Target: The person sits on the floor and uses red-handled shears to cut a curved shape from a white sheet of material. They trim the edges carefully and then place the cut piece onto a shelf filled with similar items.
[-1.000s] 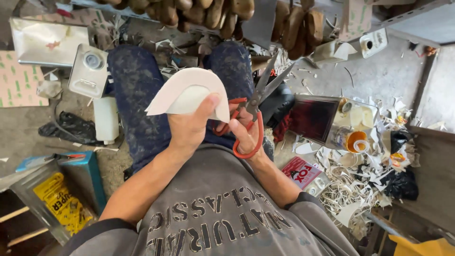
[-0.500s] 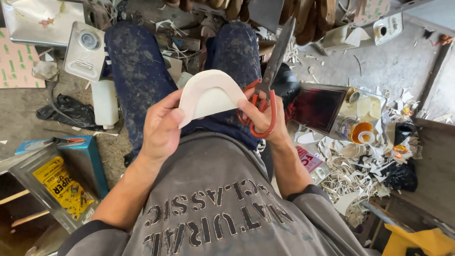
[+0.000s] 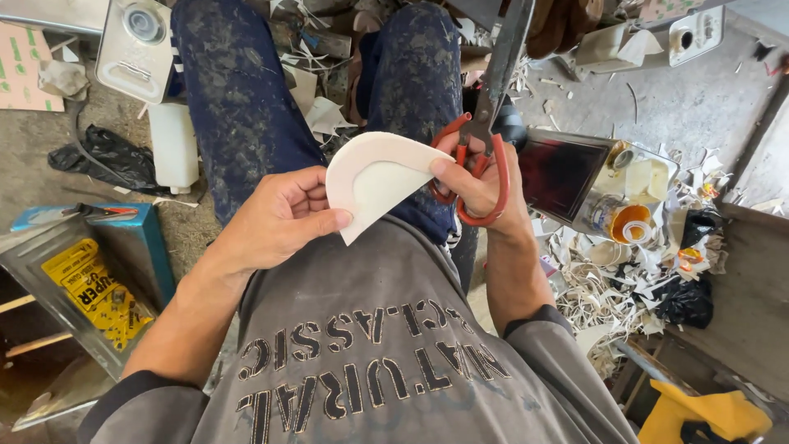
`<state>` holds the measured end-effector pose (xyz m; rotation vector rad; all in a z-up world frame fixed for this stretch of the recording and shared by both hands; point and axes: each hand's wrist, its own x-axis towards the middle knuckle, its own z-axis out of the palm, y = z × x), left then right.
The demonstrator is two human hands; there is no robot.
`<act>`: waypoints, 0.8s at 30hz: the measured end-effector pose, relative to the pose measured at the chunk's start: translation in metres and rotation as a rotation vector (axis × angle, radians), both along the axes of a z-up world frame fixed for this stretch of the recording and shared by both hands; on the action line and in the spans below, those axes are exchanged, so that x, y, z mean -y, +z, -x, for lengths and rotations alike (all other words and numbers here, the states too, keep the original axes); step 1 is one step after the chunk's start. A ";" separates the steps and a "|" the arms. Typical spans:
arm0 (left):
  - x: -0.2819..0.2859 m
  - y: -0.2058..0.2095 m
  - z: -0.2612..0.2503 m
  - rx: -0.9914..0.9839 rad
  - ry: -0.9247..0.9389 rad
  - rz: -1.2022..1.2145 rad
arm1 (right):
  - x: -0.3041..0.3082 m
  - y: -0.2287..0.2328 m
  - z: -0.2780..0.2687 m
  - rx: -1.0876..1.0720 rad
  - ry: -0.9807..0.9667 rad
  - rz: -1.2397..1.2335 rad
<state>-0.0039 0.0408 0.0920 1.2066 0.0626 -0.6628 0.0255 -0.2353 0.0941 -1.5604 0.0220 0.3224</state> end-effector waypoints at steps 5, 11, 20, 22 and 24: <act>0.000 -0.010 0.009 0.019 0.025 0.093 | 0.007 -0.013 0.000 0.012 -0.011 -0.072; 0.002 -0.019 0.012 0.015 0.048 0.086 | 0.000 -0.012 0.002 0.078 -0.090 -0.024; 0.007 -0.013 0.011 0.011 0.041 0.089 | 0.009 -0.017 0.002 0.231 -0.110 0.058; 0.006 -0.010 0.011 0.008 0.047 0.086 | 0.011 -0.018 0.003 0.227 -0.100 0.066; 0.005 -0.013 0.011 0.004 0.050 0.086 | 0.011 -0.017 0.003 0.224 -0.093 0.077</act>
